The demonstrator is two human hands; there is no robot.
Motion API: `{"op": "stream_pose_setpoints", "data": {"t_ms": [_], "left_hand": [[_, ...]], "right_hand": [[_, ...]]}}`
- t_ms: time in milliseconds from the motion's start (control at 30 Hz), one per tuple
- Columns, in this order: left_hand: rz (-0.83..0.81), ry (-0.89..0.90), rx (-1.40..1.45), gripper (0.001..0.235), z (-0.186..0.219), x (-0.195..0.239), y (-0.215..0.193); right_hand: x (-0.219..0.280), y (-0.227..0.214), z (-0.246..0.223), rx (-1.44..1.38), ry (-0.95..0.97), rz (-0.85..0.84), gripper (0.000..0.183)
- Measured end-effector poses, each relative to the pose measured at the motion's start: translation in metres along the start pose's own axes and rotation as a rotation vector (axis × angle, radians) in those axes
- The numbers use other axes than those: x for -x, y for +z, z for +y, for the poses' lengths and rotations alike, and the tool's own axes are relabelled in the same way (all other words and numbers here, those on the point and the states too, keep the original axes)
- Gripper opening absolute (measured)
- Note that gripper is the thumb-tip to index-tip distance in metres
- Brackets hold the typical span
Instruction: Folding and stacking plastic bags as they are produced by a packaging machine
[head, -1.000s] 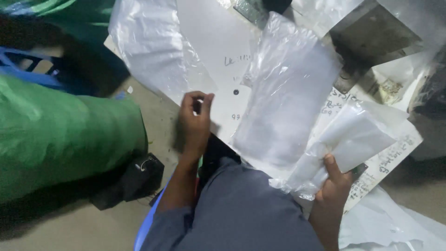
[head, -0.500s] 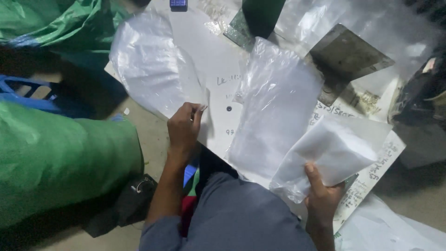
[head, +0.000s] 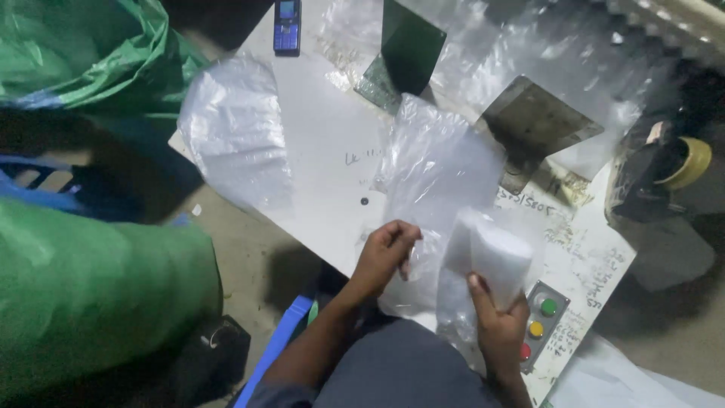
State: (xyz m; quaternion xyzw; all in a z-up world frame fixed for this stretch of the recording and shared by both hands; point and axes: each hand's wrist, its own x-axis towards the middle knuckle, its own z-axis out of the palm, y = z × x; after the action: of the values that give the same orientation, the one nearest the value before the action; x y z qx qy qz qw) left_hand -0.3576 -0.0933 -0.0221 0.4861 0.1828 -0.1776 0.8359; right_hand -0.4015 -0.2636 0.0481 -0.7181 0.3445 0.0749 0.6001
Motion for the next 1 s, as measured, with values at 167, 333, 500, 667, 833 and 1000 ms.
{"op": "stream_pose_setpoints", "data": {"t_ms": [167,333,500,667,833,1000], "left_hand": [[0.076,0.288,-0.309,0.018,-0.023,0.003,0.018],[-0.091,1.594,-1.304,0.027,-0.001,0.026,0.035],[-0.11,1.407,-1.122,0.01,-0.03,0.015,0.022],[0.065,1.128,-0.787,0.011,-0.004,0.022,0.048],[-0.349,1.46,-0.928,0.013,-0.041,0.053,0.087],[-0.311,1.222,-0.711,0.011,-0.022,0.033,0.06]], "right_hand": [[-0.008,-0.008,0.027,0.109,0.118,-0.161,0.046],[-0.042,-0.006,0.039,0.971,-0.185,-0.509,0.048],[-0.039,-0.031,0.019,0.235,-0.07,-0.545,0.052],[-0.017,-0.042,0.039,-0.444,-0.002,-0.699,0.097],[0.0,-0.051,0.063,0.45,-0.22,-0.133,0.063],[-0.043,-0.071,0.074,0.539,-0.379,0.086,0.046]]}}
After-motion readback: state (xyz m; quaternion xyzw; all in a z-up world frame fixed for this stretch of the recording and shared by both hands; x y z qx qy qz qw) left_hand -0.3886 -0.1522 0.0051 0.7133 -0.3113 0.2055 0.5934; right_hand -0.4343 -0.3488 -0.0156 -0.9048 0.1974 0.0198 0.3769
